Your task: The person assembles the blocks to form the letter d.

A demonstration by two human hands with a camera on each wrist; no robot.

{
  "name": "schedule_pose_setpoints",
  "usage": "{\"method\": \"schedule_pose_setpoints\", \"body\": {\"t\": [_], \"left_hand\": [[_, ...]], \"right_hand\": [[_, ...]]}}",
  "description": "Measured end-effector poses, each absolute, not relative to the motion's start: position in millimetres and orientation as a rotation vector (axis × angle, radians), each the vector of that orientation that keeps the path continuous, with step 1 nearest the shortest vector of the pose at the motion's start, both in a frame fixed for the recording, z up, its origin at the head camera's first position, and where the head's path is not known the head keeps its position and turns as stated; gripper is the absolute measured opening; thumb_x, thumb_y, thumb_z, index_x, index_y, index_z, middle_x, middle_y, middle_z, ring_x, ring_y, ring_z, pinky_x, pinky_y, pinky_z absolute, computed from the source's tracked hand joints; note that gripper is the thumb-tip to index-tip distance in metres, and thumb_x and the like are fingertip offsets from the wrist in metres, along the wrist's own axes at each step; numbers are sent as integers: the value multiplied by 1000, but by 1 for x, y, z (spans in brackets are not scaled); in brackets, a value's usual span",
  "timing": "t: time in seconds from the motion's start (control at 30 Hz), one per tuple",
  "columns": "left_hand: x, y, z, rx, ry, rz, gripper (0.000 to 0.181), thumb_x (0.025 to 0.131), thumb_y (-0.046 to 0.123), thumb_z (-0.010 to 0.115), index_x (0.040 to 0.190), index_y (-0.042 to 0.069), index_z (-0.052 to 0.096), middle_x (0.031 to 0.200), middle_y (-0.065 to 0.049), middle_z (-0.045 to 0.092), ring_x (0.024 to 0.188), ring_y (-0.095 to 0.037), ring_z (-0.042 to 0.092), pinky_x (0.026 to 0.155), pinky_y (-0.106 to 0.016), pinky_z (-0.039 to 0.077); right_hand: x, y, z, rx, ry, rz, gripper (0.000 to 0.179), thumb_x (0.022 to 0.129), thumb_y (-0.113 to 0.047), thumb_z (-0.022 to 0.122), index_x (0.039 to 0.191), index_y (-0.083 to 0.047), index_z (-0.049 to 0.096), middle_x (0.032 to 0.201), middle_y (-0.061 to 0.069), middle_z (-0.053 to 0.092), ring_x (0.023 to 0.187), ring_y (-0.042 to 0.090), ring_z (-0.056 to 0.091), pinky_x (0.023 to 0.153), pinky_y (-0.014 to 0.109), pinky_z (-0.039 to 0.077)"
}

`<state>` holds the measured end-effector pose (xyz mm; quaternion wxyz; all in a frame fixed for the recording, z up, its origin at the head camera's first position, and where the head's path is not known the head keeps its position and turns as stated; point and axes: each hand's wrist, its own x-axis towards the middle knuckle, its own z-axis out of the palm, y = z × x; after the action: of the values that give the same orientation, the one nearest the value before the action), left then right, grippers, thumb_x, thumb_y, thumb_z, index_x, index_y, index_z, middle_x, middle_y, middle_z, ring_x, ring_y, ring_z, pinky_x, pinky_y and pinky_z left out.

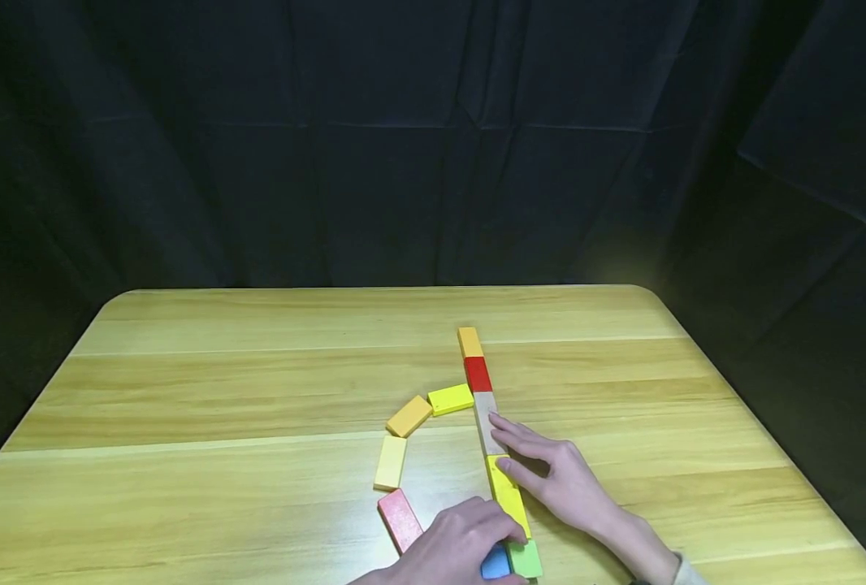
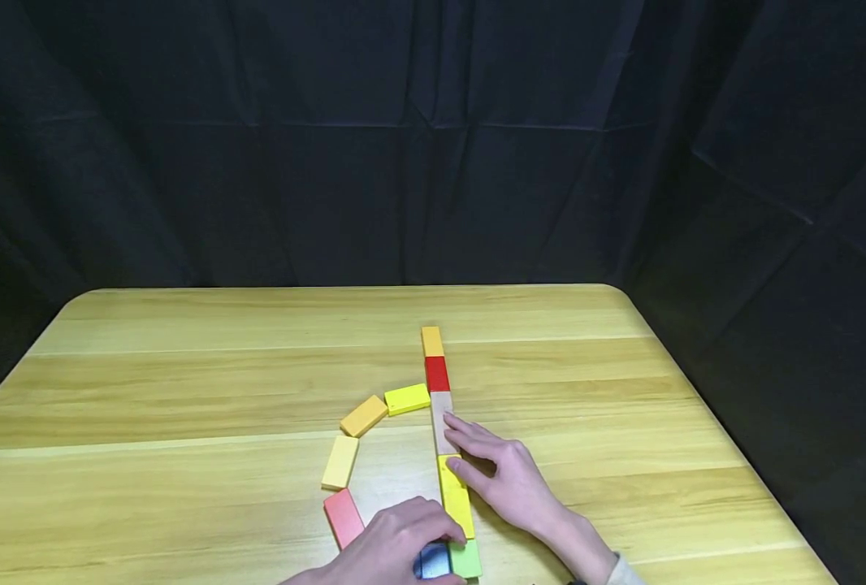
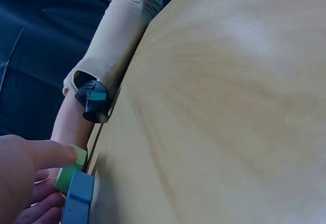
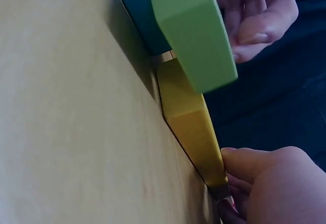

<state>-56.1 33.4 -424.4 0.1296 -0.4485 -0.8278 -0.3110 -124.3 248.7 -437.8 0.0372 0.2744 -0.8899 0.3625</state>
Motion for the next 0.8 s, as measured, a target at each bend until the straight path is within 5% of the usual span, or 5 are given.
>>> {"method": "schedule_pose_setpoints", "body": {"t": [0.3,0.53,0.8], "left_hand": [[-56,32,-433,-1348,-2371,-815,33,84,42,77,101,14,72,98,5,67,86,-3,55,79,-2,36],[-57,32,-436,-1374,-2352,-814,35,86,44,73,104,14,70,101,4,67,91,-4,56,86,-5,40],[-56,30,-436,-1351,-2381,-836,38,85,44,74,107,14,69,101,3,65,91,-3,55,87,-5,38]], "right_hand": [[-123,250,-438,847,-2740,1062,41,97,-32,66,136,-20,63,146,-13,53,137,18,49,111,32,42],[-120,251,-439,856,-2720,1069,40,98,-31,64,137,-20,62,149,-11,51,136,17,50,108,14,38],[-121,251,-439,851,-2713,1017,39,101,-27,60,139,-20,60,154,-9,45,137,18,49,108,17,37]]}}
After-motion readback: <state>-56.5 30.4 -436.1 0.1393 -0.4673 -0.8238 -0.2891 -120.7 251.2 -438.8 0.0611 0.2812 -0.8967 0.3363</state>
